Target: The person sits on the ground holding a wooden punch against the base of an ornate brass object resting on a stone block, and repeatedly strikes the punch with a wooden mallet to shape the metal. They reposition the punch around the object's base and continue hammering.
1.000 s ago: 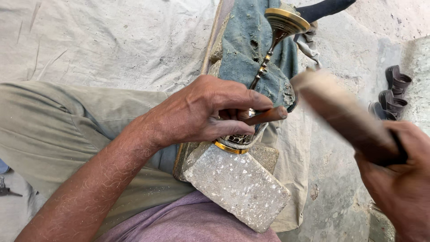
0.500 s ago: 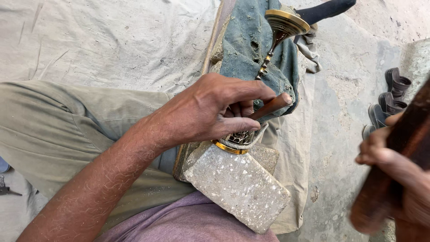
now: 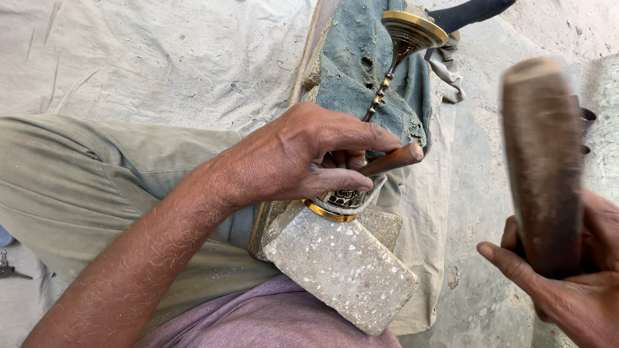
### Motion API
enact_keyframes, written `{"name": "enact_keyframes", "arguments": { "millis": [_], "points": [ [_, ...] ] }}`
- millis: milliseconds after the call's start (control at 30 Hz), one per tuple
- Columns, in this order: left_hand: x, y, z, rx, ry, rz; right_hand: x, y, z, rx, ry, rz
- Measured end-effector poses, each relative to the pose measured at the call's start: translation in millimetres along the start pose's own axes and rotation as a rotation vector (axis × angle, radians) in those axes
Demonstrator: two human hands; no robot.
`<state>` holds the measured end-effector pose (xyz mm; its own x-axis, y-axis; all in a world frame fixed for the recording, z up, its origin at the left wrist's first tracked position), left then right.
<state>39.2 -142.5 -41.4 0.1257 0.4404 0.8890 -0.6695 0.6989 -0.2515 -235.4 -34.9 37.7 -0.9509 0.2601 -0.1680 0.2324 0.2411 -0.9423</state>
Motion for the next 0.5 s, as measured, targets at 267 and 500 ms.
{"name": "enact_keyframes", "arguments": {
  "millis": [267,500],
  "points": [
    [0,2,4,-0.024,-0.017,0.042,-15,-9,-4,-0.007,0.050,-0.093],
    [13,-2,0,0.023,0.128,0.019,-38,-7,-6,-0.083,0.130,-0.202]
  ]
}}
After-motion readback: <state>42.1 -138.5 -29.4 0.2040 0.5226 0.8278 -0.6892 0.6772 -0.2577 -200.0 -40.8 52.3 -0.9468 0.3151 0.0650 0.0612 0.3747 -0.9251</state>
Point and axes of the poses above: each hand's wrist, its own z-axis towards the middle knuckle, its own y-axis out of the palm, x = y × z, the point moved 8 cm from there along z, towards the middle knuckle, and after that the axes turned 5 degrees about -x, right-handed, at the moved point
